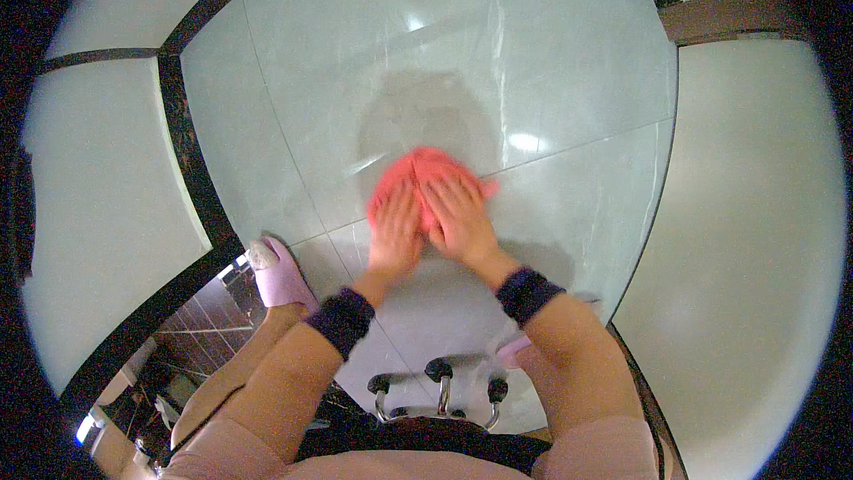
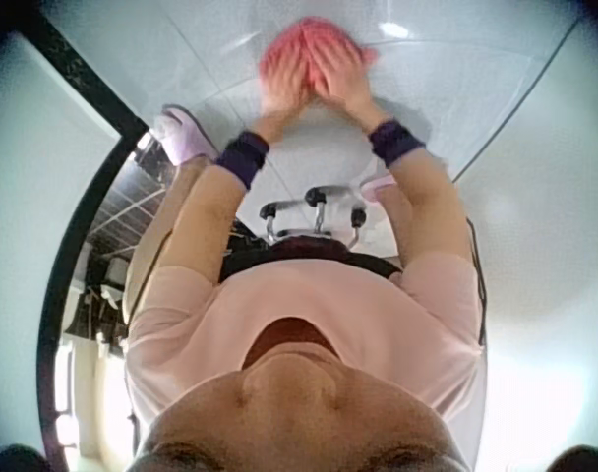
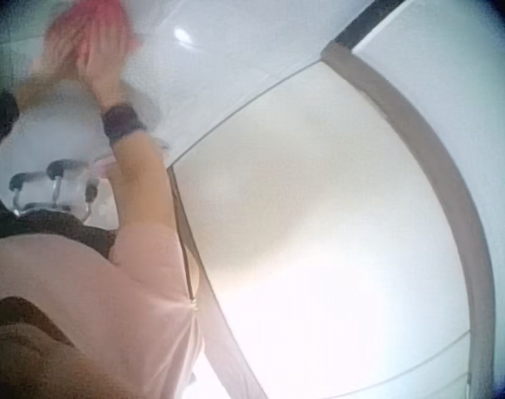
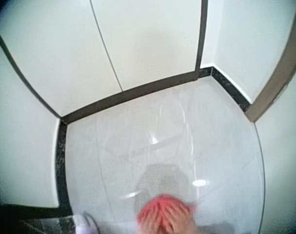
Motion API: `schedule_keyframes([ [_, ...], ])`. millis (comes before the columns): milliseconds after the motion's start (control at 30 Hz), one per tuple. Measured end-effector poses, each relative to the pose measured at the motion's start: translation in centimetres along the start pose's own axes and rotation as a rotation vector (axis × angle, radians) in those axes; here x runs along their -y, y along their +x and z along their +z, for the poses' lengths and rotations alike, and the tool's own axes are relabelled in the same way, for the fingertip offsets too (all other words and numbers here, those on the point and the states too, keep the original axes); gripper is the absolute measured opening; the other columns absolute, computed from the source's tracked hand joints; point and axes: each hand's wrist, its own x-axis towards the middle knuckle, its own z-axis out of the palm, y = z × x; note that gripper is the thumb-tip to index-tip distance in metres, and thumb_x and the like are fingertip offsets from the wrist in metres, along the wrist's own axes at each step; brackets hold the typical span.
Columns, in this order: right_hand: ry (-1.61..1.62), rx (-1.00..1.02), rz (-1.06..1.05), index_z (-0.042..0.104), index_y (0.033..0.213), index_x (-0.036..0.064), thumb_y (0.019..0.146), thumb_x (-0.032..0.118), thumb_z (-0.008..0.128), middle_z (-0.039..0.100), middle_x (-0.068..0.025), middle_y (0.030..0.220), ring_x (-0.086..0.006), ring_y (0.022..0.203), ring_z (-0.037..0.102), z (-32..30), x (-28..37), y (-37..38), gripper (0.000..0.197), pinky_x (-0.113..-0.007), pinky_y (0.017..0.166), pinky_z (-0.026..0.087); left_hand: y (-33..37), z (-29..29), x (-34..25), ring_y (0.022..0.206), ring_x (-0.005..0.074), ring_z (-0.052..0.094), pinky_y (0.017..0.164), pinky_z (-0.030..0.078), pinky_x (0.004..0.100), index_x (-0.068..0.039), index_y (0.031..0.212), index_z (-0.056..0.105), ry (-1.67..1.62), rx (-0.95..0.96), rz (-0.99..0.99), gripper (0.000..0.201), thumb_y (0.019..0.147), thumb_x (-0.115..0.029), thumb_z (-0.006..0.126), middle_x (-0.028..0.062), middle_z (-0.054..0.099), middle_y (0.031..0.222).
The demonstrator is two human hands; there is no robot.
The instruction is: The person wipes a white cabinet door and its handle with a pink cloth while sitting on a stool, then uses the same cloth to clean the tiled floor.
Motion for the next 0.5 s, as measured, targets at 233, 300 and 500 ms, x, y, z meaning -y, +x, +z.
schedule_keyframes([
  [233, 0.190, 0.346, -0.155, 0.050, 0.122, 0.0044, 0.077, 0.026, 0.054, 0.047, -0.0117, 0.128, -0.0267, 0.122, 0.040, 0.7, 4.7, -8.2, 0.051, -0.045, 0.105, 0.024, -12.8, 5.1, -3.4, 0.131, 0.0390, 0.023, 0.107, 0.018, 0.0488, 0.004, 0.128, 0.036, -0.043, 0.105, -0.154, 0.055, 0.082, -0.022, 0.052, 0.0244, 0.027, 0.139],
  [300, 0.201, 0.266, -0.263, 0.050, 0.122, 0.0042, 0.077, 0.027, 0.055, 0.048, -0.0111, 0.127, -0.0251, 0.122, 0.040, 1.5, 5.0, -6.5, 0.051, -0.044, 0.106, 0.024, -13.0, 4.9, -3.0, 0.130, 0.0412, 0.022, 0.107, 0.017, 0.0497, 0.005, 0.129, 0.033, -0.039, 0.025, -0.205, 0.056, 0.085, -0.024, 0.051, 0.0258, 0.026, 0.139],
  [500, 0.304, 0.093, -0.329, 0.053, 0.119, 0.0037, 0.075, 0.023, 0.055, 0.049, -0.0114, 0.126, -0.0231, 0.121, 0.042, 3.3, 4.2, 2.0, 0.048, -0.042, 0.107, 0.024, -7.3, 3.2, 0.0, 0.133, 0.0432, 0.011, 0.108, 0.009, 0.0506, 0.005, 0.136, 0.019, 0.096, -0.172, -0.294, 0.062, 0.088, -0.025, 0.044, 0.0265, 0.014, 0.143],
])
